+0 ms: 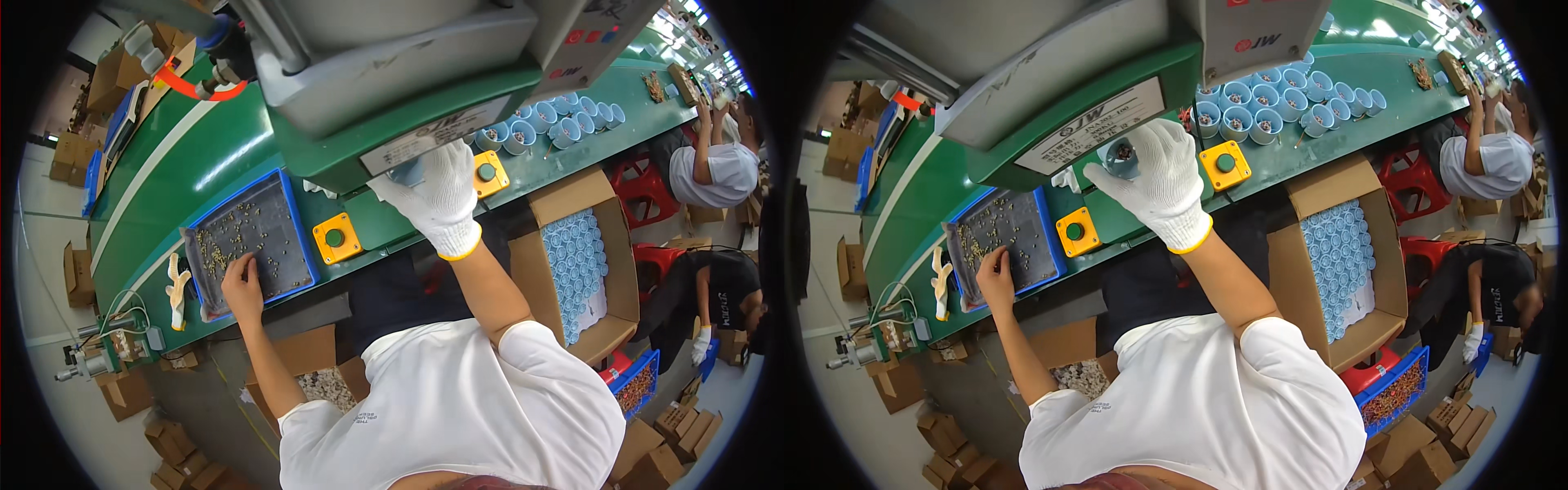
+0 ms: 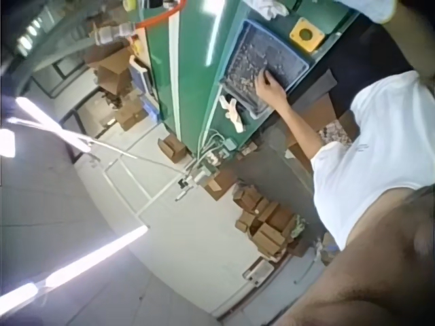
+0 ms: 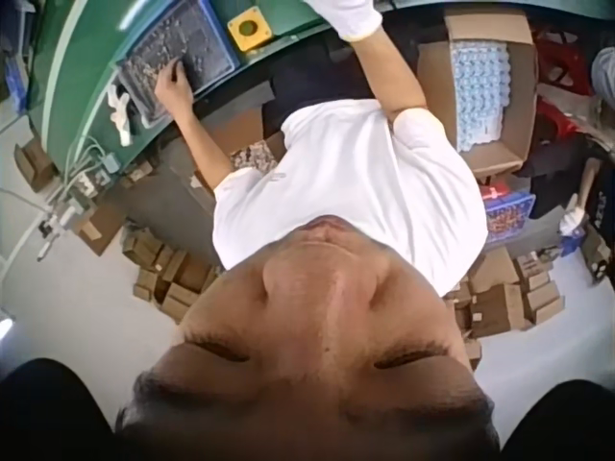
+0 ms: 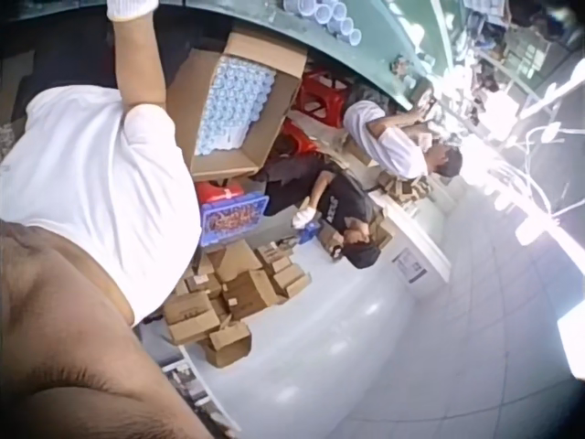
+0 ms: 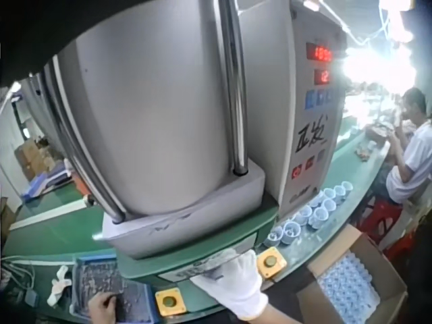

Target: Assembling small plastic electronic components using a press machine and packing them into boxes.

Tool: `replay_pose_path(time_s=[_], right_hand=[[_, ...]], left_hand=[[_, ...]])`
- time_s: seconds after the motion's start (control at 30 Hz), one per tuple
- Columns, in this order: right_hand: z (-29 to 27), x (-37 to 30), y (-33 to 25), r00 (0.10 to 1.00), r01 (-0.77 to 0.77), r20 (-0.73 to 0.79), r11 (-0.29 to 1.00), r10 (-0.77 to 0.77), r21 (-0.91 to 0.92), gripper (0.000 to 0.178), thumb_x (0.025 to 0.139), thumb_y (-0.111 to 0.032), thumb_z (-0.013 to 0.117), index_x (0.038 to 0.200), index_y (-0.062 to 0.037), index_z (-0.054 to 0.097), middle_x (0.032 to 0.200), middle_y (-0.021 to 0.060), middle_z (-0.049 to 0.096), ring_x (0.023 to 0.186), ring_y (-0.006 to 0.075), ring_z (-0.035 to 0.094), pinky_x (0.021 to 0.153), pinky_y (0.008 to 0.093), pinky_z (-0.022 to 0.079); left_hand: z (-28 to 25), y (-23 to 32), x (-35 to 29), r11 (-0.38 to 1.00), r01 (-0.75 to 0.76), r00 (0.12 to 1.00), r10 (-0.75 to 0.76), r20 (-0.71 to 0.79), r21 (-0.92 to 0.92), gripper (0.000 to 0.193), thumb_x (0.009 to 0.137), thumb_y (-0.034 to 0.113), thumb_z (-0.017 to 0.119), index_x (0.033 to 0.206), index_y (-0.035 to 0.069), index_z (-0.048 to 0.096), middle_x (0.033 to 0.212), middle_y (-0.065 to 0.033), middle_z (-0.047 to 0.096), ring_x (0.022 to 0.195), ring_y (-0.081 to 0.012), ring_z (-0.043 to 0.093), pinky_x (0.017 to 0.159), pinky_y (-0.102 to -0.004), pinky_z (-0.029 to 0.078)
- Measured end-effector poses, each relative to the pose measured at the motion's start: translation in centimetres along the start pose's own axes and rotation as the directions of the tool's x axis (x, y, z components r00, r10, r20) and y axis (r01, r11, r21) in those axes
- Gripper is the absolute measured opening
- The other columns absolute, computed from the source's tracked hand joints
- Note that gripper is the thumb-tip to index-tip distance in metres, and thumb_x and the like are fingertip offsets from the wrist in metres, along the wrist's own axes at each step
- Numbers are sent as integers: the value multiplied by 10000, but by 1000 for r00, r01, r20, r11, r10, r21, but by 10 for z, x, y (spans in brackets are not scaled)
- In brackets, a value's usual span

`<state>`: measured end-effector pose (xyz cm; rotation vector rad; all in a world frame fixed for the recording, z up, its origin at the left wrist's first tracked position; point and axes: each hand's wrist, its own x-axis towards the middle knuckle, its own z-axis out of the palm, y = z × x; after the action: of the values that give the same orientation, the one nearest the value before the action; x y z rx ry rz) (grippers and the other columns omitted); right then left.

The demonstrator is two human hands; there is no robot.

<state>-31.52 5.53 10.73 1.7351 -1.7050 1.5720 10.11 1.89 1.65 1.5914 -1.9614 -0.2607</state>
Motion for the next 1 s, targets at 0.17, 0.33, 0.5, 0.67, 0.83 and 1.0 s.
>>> replay_pose_path(time_s=[0.17,0.33,0.5,0.67,0.83,1.0], right_hand=[[10,15,-4,993,-118,9,987,117,108,443,764,-385,963,1010,-78,763,901,90,750,783,343,715,745,458,564],[-2,20,-14,961,-122,230,982,154,-146,574,750,-297,942,1235,-59,745,1149,98,771,1040,354,734,956,436,591],[-12,30,-18,854,-415,421,888,305,200,482,799,-271,953,1196,-63,778,1100,106,791,968,307,758,891,415,600],[8,11,14,952,-196,258,976,167,91,440,803,-383,938,1035,-50,766,976,140,754,943,364,730,848,487,596],[9,17,11,968,-41,248,999,45,-20,458,794,-389,940,992,-28,739,962,166,750,947,399,721,846,505,593],[-3,22,-1,946,-130,291,989,146,-74,481,802,-377,929,1045,-12,730,939,200,766,920,432,749,836,515,604]], left_hand=[[-2,-1,0,1000,-10,1000,10,-5,-2,157,1025,91,744,1148,7,794,1015,-150,760,879,-316,730,775,-383,550],[3,15,-3,993,-113,982,118,-149,43,141,1021,83,748,1138,20,797,1027,-158,757,884,-330,722,786,-398,559],[44,127,-36,935,-309,945,281,-168,-173,135,929,-9,781,1061,12,794,1076,-143,780,981,-359,725,882,-452,585],[81,154,-35,878,-466,868,428,-253,-111,147,898,2,821,1042,27,807,1097,-102,792,1041,-350,721,920,-460,595],[94,147,-35,875,-469,844,405,-351,-119,154,891,18,830,1042,43,813,1081,-84,791,1068,-338,728,941,-456,610],[95,148,-35,864,-483,829,400,-391,-142,159,882,29,834,1038,55,813,1070,-76,790,1046,-337,737,905,-447,620]])
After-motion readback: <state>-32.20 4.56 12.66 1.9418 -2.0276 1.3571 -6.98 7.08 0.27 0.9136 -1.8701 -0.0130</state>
